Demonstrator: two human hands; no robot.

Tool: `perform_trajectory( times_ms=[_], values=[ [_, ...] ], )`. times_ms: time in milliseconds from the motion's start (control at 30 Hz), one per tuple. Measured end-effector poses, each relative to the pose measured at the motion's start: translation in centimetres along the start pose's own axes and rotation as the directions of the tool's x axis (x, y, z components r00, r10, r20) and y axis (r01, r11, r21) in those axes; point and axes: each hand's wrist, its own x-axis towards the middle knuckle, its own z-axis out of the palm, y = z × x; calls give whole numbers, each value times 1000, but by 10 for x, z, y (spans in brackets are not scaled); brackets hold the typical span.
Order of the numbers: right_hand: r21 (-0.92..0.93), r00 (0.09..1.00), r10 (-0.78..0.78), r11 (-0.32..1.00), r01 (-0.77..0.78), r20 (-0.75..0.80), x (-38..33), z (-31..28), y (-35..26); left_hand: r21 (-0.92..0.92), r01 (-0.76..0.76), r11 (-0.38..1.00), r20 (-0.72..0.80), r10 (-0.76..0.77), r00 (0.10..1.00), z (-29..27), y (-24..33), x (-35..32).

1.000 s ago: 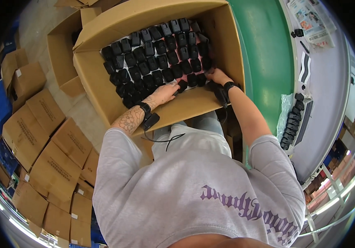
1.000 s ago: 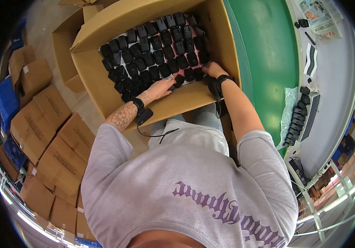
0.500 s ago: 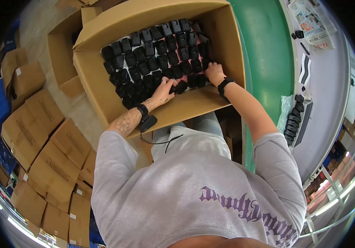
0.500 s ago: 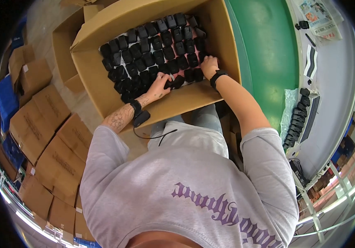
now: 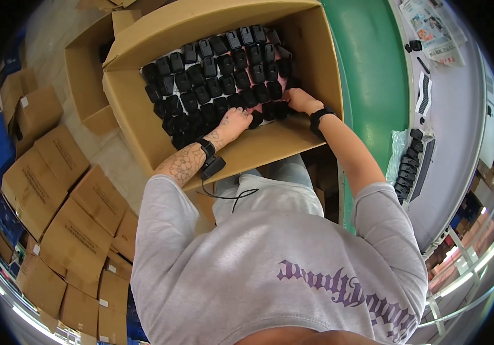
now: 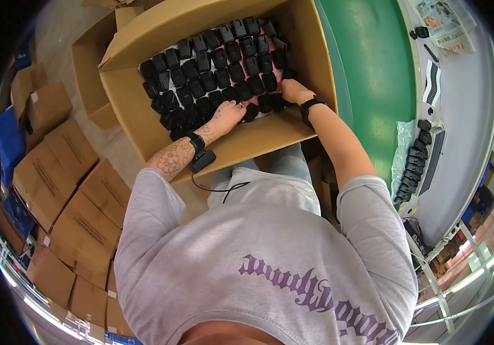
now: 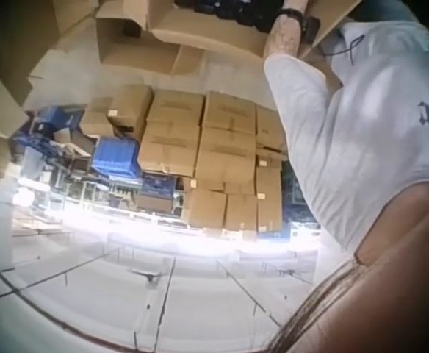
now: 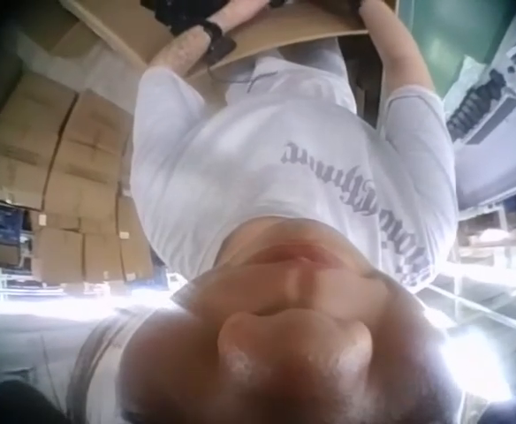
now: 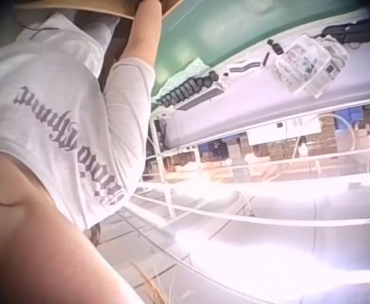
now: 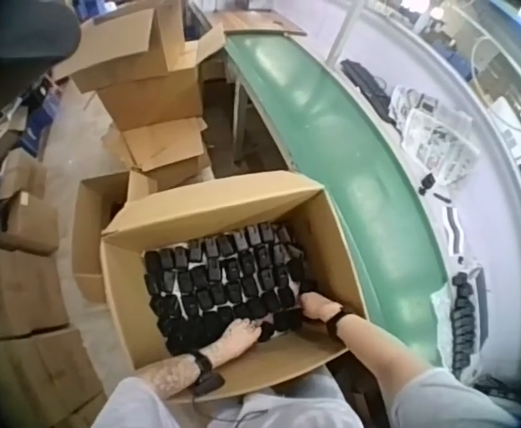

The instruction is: The worker is packing electronic components from a conveyor belt into a cardboard box, labeling it with a marker, and then covering the contents with newspaper.

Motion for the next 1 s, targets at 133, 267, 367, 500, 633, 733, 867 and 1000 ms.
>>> perform_trajectory(
  times_ms=[133, 267, 367, 500, 633, 733, 867, 1000],
  values=[
    [-72, 1000, -2, 997, 3, 7, -23, -26, -7, -237, 162, 958, 59, -152, 987, -13, 9, 9],
    [325, 992, 9, 945, 33, -129, -90, -78, -74, -102, 153, 983, 111, -142, 984, 13, 2, -4],
    [321, 615, 122, 920, 224, -779, -144, -85, -81, -85, 58, 995, 38, -55, 998, 6, 1, 3],
    [458, 372, 403, 886, 71, -836, -164, -48, -39, -23, -19, 1000, 90, 21, 996, -7, 4, 8],
    [392, 393, 455, 890, -234, -799, -152, -20, -46, -57, -299, 952, 16, 301, 954, -16, 1, 31],
    [505, 387, 555, 832, -230, -737, -152, -25, -42, -34, -505, 862, 83, 506, 858, -23, 8, 53],
    [432, 319, 460, 888, -158, -829, -152, -12, -31, 226, -516, 826, 75, 514, 855, 3, 7, 69],
    [488, 379, 480, 869, -80, -791, -162, -14, -36, 234, -404, 884, 197, 364, 910, 26, 5, 63]
  ],
)
